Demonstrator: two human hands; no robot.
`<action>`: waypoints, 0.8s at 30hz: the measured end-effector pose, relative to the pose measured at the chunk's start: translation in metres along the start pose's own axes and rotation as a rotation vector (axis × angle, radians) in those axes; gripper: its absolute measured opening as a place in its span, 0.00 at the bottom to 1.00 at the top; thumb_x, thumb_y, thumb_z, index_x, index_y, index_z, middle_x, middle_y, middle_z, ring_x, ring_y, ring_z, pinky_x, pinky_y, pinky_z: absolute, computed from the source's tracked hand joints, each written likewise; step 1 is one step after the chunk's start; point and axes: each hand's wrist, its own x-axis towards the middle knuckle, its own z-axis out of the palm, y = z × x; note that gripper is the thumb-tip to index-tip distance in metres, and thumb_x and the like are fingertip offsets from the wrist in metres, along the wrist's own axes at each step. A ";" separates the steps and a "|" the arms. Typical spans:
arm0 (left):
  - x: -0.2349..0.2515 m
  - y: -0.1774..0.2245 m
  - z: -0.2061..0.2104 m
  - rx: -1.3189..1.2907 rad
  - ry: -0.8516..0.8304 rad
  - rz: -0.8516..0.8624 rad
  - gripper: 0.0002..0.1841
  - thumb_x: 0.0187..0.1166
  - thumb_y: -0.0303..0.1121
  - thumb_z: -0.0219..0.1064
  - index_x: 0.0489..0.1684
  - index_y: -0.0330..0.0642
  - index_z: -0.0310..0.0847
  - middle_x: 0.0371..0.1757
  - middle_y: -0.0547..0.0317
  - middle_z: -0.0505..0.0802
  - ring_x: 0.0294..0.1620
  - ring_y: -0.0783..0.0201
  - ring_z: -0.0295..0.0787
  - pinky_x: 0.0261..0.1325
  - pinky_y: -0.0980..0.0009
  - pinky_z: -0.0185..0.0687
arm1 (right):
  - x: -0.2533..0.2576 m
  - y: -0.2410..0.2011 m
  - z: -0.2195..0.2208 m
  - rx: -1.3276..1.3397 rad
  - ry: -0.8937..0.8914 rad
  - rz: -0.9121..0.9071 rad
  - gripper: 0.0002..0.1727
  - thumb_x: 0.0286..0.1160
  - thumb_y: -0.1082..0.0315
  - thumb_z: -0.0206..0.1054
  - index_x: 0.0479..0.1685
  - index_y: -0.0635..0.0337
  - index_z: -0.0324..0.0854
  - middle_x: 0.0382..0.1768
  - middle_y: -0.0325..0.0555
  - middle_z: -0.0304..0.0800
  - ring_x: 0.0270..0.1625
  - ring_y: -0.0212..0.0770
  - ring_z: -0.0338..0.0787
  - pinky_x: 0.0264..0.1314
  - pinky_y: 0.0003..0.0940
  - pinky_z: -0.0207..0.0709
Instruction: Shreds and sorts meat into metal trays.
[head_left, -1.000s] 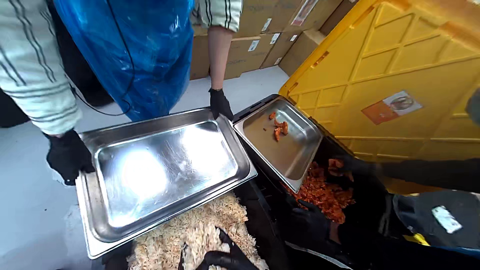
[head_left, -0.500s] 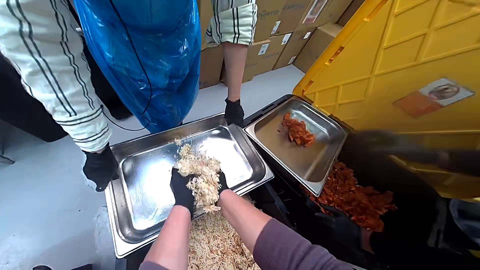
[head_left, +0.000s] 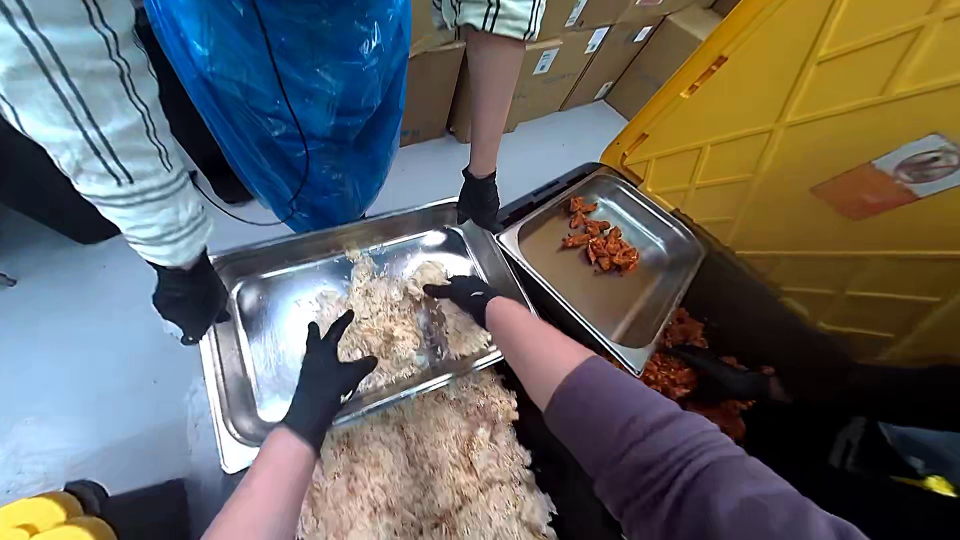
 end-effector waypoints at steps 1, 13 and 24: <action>-0.031 -0.013 0.004 0.047 0.035 0.085 0.38 0.69 0.35 0.81 0.84 0.55 0.73 0.91 0.30 0.57 0.89 0.31 0.56 0.80 0.33 0.63 | -0.020 0.009 -0.004 0.077 0.003 -0.059 0.40 0.74 0.47 0.75 0.83 0.60 0.73 0.80 0.66 0.74 0.83 0.64 0.72 0.82 0.66 0.63; -0.177 -0.237 0.112 0.196 -0.305 -0.674 0.66 0.52 0.62 0.86 0.94 0.37 0.50 0.84 0.22 0.68 0.85 0.29 0.64 0.85 0.38 0.61 | -0.070 0.208 0.240 -0.200 -0.441 0.311 0.69 0.53 0.23 0.75 0.97 0.48 0.47 0.93 0.69 0.44 0.89 0.68 0.63 0.83 0.64 0.66; -0.162 -0.185 0.172 -0.512 -0.118 -0.609 0.53 0.60 0.29 0.86 0.88 0.27 0.53 0.79 0.34 0.78 0.79 0.50 0.77 0.81 0.57 0.74 | -0.120 0.198 0.255 0.259 -0.623 0.376 0.34 0.84 0.49 0.67 0.78 0.66 0.74 0.79 0.62 0.77 0.84 0.53 0.73 0.87 0.52 0.61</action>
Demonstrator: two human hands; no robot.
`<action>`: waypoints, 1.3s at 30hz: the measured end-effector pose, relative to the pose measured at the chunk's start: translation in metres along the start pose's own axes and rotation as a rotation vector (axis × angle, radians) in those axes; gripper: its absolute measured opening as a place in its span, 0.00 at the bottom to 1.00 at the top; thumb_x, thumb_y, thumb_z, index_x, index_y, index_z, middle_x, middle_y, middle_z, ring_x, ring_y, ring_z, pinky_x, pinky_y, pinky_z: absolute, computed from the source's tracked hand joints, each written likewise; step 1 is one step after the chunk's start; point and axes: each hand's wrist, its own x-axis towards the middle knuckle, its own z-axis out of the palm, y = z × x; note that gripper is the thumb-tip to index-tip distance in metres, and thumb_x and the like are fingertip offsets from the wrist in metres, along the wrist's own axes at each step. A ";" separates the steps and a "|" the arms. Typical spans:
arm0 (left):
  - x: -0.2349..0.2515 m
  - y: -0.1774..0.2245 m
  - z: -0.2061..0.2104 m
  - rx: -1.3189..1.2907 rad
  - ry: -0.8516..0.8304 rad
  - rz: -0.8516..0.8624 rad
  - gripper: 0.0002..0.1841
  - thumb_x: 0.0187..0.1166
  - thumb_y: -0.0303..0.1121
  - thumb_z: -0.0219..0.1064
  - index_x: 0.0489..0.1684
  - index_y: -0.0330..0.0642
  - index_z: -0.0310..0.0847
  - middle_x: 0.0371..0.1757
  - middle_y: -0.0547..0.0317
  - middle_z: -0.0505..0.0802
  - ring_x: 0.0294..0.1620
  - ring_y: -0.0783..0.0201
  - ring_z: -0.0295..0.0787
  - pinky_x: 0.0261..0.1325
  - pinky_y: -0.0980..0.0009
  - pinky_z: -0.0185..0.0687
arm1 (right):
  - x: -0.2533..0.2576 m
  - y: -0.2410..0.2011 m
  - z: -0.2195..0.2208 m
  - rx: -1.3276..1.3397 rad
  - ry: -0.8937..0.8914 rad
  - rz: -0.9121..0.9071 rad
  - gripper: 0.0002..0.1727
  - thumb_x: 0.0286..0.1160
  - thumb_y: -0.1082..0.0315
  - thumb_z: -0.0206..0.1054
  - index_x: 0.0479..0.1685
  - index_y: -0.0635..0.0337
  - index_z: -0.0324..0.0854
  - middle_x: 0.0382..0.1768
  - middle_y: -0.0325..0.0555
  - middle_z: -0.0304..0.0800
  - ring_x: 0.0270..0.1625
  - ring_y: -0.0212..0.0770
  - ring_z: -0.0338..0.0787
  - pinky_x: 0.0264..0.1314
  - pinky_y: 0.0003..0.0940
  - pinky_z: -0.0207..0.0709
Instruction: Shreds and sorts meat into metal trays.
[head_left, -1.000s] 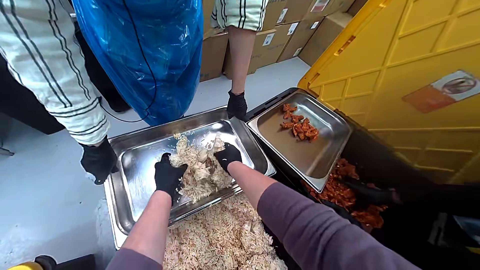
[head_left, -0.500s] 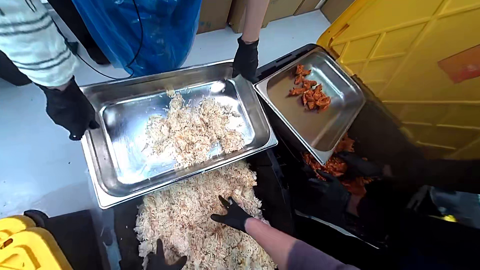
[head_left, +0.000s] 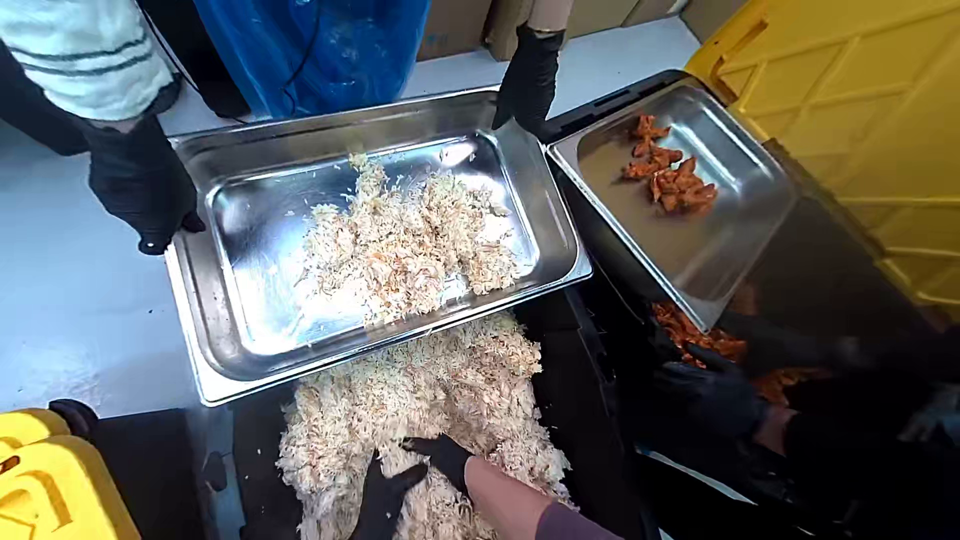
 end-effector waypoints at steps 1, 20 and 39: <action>-0.001 0.006 0.009 -0.137 0.006 0.006 0.53 0.63 0.22 0.82 0.90 0.29 0.47 0.80 0.33 0.76 0.78 0.50 0.78 0.79 0.58 0.75 | -0.004 -0.002 -0.002 0.032 -0.014 -0.024 0.29 0.87 0.52 0.63 0.77 0.64 0.77 0.79 0.59 0.78 0.84 0.50 0.74 0.88 0.48 0.61; -0.020 0.304 -0.027 0.294 0.500 0.552 0.22 0.77 0.31 0.72 0.67 0.28 0.79 0.59 0.29 0.89 0.64 0.34 0.85 0.67 0.33 0.76 | -0.144 -0.260 -0.051 0.411 0.649 -0.570 0.28 0.69 0.70 0.78 0.68 0.70 0.76 0.57 0.64 0.88 0.61 0.57 0.88 0.65 0.58 0.80; 0.074 0.038 0.002 0.879 0.177 0.316 0.30 0.88 0.45 0.55 0.90 0.48 0.65 0.89 0.25 0.60 0.88 0.28 0.60 0.86 0.41 0.62 | 0.049 -0.050 -0.016 -0.753 0.332 -0.291 0.41 0.80 0.40 0.61 0.93 0.43 0.62 0.96 0.56 0.43 0.95 0.64 0.48 0.90 0.66 0.53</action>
